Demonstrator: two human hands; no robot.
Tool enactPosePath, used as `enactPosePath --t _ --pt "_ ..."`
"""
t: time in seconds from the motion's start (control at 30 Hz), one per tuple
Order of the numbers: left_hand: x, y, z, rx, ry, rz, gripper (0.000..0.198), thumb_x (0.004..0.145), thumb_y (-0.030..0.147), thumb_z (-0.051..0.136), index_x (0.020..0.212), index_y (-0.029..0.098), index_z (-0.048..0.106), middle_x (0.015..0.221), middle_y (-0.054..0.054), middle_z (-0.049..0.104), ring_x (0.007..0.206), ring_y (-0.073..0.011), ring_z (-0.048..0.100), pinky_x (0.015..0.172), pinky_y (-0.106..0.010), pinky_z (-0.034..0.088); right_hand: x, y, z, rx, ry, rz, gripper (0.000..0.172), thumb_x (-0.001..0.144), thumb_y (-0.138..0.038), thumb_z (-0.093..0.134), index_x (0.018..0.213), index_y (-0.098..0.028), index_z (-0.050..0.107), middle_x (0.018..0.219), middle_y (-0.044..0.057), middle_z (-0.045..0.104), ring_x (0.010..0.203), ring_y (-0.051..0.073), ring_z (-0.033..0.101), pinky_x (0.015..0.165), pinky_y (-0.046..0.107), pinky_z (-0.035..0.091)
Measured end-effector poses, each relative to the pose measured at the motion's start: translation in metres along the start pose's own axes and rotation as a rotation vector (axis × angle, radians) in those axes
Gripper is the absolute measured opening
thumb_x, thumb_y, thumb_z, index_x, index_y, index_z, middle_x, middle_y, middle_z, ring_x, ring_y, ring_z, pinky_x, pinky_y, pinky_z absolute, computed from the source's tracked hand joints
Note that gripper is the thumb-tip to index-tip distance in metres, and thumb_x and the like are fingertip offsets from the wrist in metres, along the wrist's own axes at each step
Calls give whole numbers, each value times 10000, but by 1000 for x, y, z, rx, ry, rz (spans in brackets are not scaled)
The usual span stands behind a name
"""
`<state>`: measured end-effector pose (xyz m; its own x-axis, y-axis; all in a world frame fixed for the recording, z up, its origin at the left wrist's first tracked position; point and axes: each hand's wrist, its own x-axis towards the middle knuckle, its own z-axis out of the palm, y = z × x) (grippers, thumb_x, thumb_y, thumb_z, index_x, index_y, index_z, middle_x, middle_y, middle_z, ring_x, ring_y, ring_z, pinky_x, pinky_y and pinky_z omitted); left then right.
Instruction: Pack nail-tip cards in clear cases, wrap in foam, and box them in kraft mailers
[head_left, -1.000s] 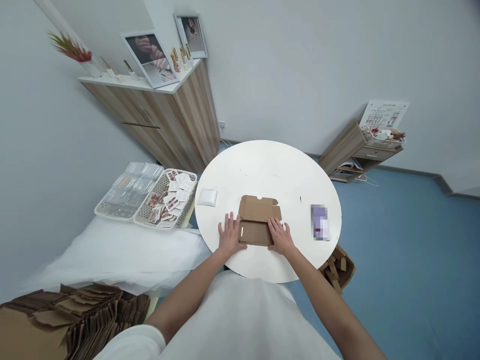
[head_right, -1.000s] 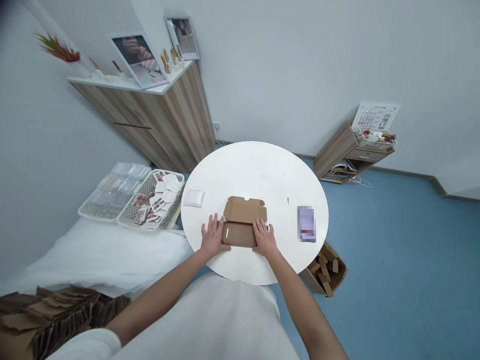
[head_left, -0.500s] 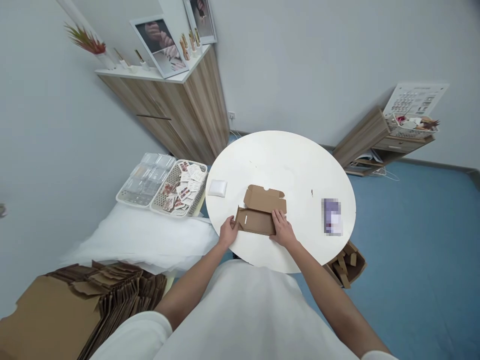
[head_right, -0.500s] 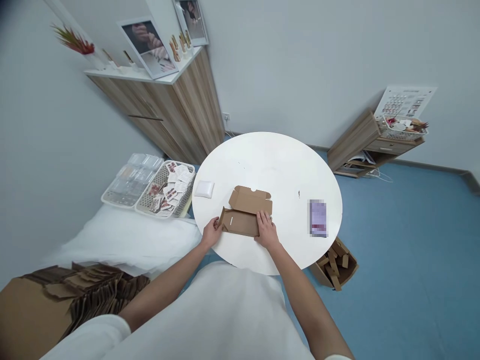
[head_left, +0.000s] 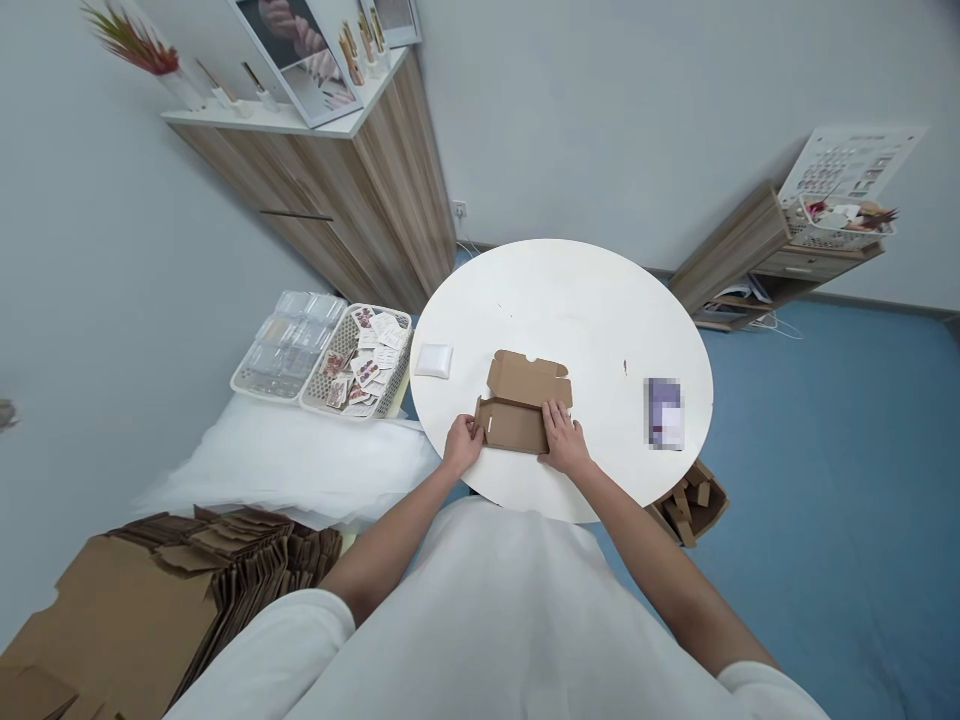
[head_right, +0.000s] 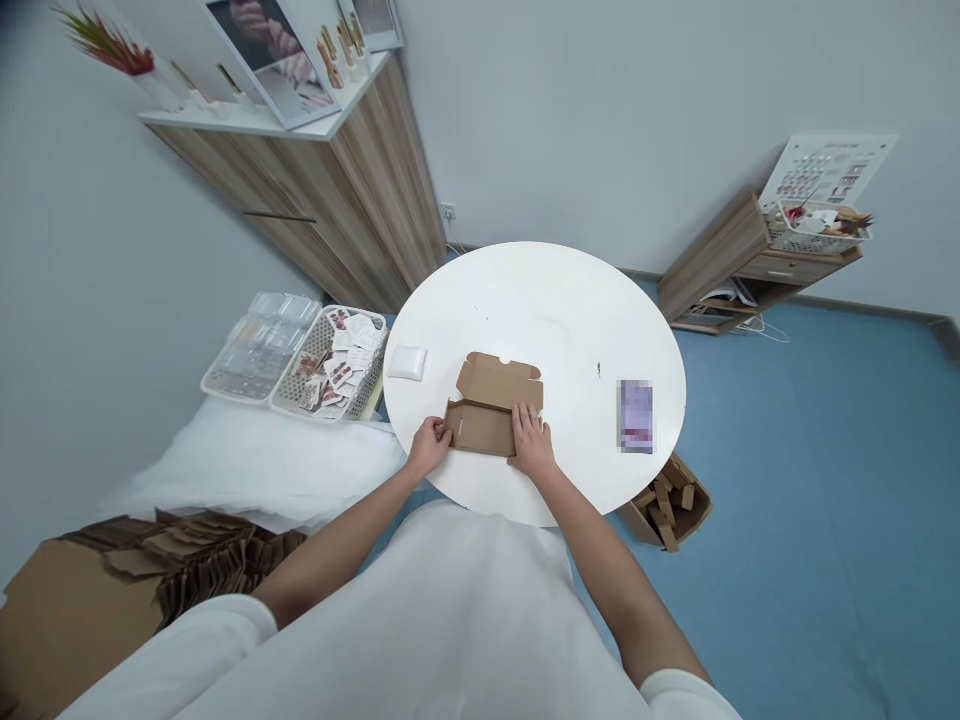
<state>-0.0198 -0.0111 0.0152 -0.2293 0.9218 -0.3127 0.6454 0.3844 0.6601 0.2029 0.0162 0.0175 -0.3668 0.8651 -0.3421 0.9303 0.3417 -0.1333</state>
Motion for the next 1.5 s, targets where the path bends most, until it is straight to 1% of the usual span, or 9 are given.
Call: enactPosePath --t 0.1,0.3,0.57,0.77,0.93,1.03,1.2,1.33,1.5 --pt "-3 9 2 14 -80 27 254 759 245 525 994 150 502 935 -64 595 787 -152 576 743 -285 444 2 -3 0 -4 5 -15 1061 601 -379 653 1388 -147 -20 1464 126 56 1331 298 2 981 454 233" --pt "-6 11 1 -36 -153 -1 528 690 437 605 1108 143 473 1092 -104 563 877 -178 564 723 -266 442 2 -5 1 21 27 -23 1071 584 -378 679 1390 -163 8 1463 117 66 1332 285 25 995 435 220" --pt "7 7 2 125 -208 14 222 827 296 414 931 155 550 887 -69 633 820 -178 588 700 -272 425 -4 -4 -2 45 -9 -95 1161 538 -423 711 1385 -160 -39 1462 131 32 1335 288 -21 1023 429 172" --pt "8 9 4 432 -234 39 213 838 240 356 970 147 495 886 -125 623 820 -252 597 653 -322 410 -9 -5 -1 30 -48 -140 1173 523 -484 700 1385 -160 -27 1462 146 20 1334 291 -48 1022 439 165" --pt "8 13 5 473 -242 8 241 841 251 346 1014 157 484 907 -135 622 852 -271 592 674 -336 405 -10 -5 1 14 -56 -121 1167 532 -501 690 1384 -163 -32 1463 146 0 1332 291 -69 1009 437 184" --pt "2 10 -1 404 -225 48 401 834 391 380 1164 165 409 971 -120 607 900 -263 580 703 -332 407 -10 -3 -1 7 -51 -124 1154 540 -490 686 1385 -171 -32 1464 142 9 1334 291 -52 1006 441 185" --pt "-5 14 -18 333 -284 245 1008 605 600 599 1374 198 85 1221 -125 462 1049 -283 511 775 -318 405 -11 4 -5 -20 -49 -137 1145 548 -446 694 1387 -183 -39 1466 128 27 1336 289 -26 1003 451 187" --pt "6 28 -21 404 -404 255 1121 459 553 718 1376 257 145 1206 -118 458 1058 -326 502 812 -328 393 -9 5 -8 -29 -57 -150 1145 551 -444 702 1390 -181 -31 1463 137 34 1335 293 -29 1005 454 187" --pt "19 33 -13 407 -423 293 1135 427 534 741 1371 263 171 1182 -118 469 1043 -327 512 792 -327 408 -12 16 -13 50 -25 -173 1124 576 -528 666 1391 -202 -36 1466 124 -17 1335 300 -28 1013 453 194"
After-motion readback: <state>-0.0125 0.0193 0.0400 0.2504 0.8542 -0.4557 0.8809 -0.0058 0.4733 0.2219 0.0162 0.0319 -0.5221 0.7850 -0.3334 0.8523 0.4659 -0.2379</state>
